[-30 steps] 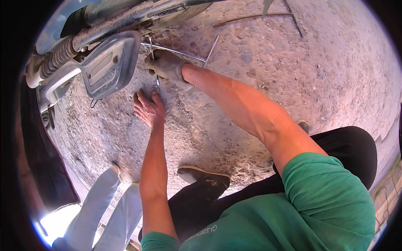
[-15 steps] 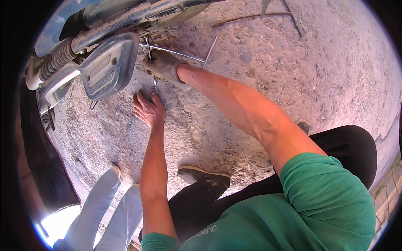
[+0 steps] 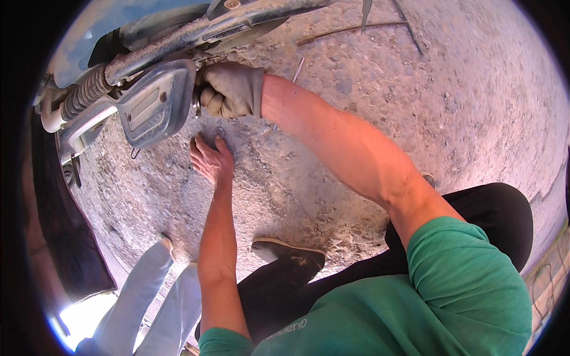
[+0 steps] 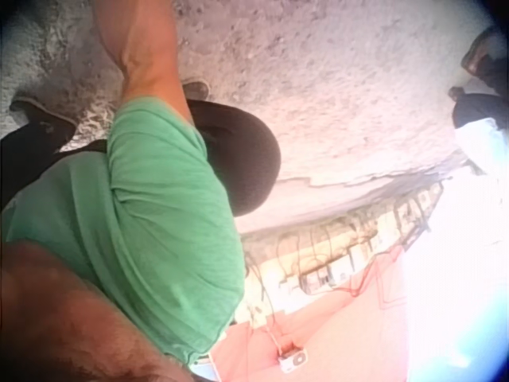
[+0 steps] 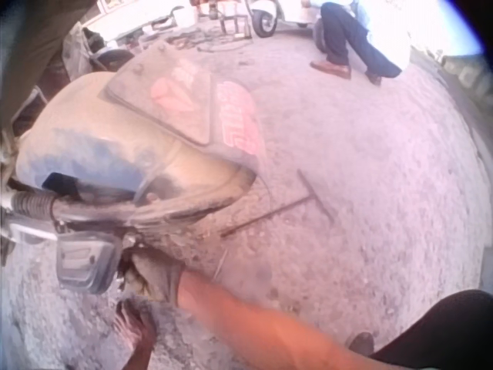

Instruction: The person kneels beside a motorcycle and uses a T-handle wrench to loosen and remove a bolt from the rear frame near the footpeg. The person then sets the wrench aside and briefly touches the motorcycle's rear fender.

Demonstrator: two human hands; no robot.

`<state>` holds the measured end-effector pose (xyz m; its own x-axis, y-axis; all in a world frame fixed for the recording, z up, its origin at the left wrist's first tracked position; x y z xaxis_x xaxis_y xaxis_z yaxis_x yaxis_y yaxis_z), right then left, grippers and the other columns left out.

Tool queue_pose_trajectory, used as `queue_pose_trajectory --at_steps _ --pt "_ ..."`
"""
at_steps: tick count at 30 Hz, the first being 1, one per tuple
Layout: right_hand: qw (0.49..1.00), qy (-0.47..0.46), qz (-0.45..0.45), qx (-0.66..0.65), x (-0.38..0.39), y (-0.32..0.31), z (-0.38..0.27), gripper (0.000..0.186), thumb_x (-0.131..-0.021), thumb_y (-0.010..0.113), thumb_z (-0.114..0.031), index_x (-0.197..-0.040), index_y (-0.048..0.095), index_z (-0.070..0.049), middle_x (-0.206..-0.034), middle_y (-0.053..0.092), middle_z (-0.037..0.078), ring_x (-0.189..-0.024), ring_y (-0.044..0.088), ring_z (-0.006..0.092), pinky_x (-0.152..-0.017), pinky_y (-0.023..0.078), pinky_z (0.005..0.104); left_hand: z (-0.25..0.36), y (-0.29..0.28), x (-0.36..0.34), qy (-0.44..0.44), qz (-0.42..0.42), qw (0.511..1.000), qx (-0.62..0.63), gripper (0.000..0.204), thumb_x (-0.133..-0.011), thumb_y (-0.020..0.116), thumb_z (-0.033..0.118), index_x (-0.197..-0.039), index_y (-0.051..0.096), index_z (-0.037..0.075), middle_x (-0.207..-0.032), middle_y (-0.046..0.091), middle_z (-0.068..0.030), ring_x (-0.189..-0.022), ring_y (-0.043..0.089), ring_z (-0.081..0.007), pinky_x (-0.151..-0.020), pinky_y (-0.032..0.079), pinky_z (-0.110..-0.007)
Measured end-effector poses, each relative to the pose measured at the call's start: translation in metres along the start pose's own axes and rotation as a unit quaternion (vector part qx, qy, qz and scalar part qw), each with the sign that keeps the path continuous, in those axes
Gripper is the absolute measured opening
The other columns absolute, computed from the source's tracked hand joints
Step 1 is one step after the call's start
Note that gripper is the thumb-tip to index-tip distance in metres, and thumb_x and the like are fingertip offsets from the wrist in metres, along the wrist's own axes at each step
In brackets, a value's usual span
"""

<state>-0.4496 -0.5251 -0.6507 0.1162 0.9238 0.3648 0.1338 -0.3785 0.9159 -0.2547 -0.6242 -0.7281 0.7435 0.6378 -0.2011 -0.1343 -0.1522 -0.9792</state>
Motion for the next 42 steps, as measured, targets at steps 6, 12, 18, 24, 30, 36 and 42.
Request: queue_pose_trajectory --at_steps 6,12,18,24,30,36,42 --pt "0.927 -0.076 0.148 0.335 0.000 -0.027 0.011 0.017 -0.094 0.057 -0.015 -0.089 0.063 0.000 -0.073 0.063 0.006 -0.047 0.049 0.0118 -0.040 0.041 0.0304 -0.002 0.001 0.001 -0.009 -0.005 1.000 0.009 0.064 -0.093 0.055 0.049 -0.144 0.044 0.010 -0.145 0.043 -0.0175 -0.130 0.043 -0.0386 -0.103 0.036 -0.054" --pt "0.916 -0.124 0.145 0.354 -0.016 -0.050 0.017 0.017 -0.096 0.055 -0.017 -0.092 0.064 -0.002 -0.078 0.066 0.007 -0.054 0.053 0.0125 -0.045 0.044 0.0306 -0.002 0.001 0.000 -0.014 -0.011 1.000 0.011 0.066 -0.093 0.055 0.050 -0.144 0.044 0.011 -0.146 0.043 -0.0174 -0.131 0.043 -0.0385 -0.104 0.036 -0.053" --pt "0.865 -0.162 0.130 0.456 -0.020 -0.047 0.015 0.028 -0.098 0.053 -0.027 -0.092 0.064 -0.002 -0.080 0.067 0.007 -0.057 0.056 0.0115 -0.051 0.048 0.0301 -0.002 0.001 0.000 -0.012 -0.009 1.000 0.015 0.066 -0.094 0.054 0.051 -0.144 0.044 0.010 -0.146 0.043 -0.0174 -0.131 0.042 -0.0384 -0.104 0.036 -0.053" --pt "0.890 -0.158 0.112 0.413 -0.026 -0.047 0.020 0.026 -0.100 0.053 -0.028 -0.108 0.061 -0.004 -0.090 0.068 0.009 -0.062 0.057 0.0114 -0.053 0.049 0.0294 -0.003 0.002 0.000 -0.010 -0.010 1.000 0.005 0.066 -0.094 0.053 0.052 -0.145 0.043 0.010 -0.147 0.042 -0.0167 -0.132 0.042 -0.0377 -0.104 0.036 -0.053" --pt "0.916 -0.143 0.108 0.359 -0.029 -0.047 0.025 0.026 -0.099 0.054 -0.026 -0.115 0.058 -0.006 -0.094 0.068 0.009 -0.064 0.056 0.0112 -0.053 0.049 0.0294 -0.002 0.001 0.000 -0.007 -0.010 1.000 0.006 0.067 -0.094 0.054 0.051 -0.144 0.044 0.008 -0.146 0.042 -0.0179 -0.130 0.042 -0.0387 -0.104 0.036 -0.053" --pt "0.916 -0.134 0.119 0.358 -0.028 -0.046 0.022 0.025 -0.099 0.055 -0.024 -0.113 0.058 -0.005 -0.091 0.068 0.009 -0.059 0.055 0.0118 -0.050 0.048 0.0299 -0.002 0.001 0.000 -0.010 -0.013 1.000 0.010 0.067 -0.094 0.054 0.051 -0.144 0.044 0.008 -0.146 0.042 -0.0175 -0.131 0.042 -0.0384 -0.104 0.036 -0.053" --pt "0.906 -0.147 0.121 0.378 -0.028 -0.047 0.020 0.022 -0.097 0.055 -0.020 -0.108 0.061 -0.002 -0.087 0.068 0.010 -0.056 0.055 0.0132 -0.048 0.047 0.0308 -0.002 0.001 0.000 -0.016 -0.019 1.000 0.009 0.066 -0.094 0.054 0.051 -0.144 0.044 0.008 -0.146 0.043 -0.0175 -0.132 0.042 -0.0381 -0.104 0.036 -0.053"
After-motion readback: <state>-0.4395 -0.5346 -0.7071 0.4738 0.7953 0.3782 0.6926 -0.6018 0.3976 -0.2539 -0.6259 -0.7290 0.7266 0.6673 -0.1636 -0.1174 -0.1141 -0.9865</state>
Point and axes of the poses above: each hand's wrist, its own x-axis away from the middle knuckle, its own y-axis out of the palm, z = x × y, the point moved 7 cm from there along -x, towards the middle knuckle
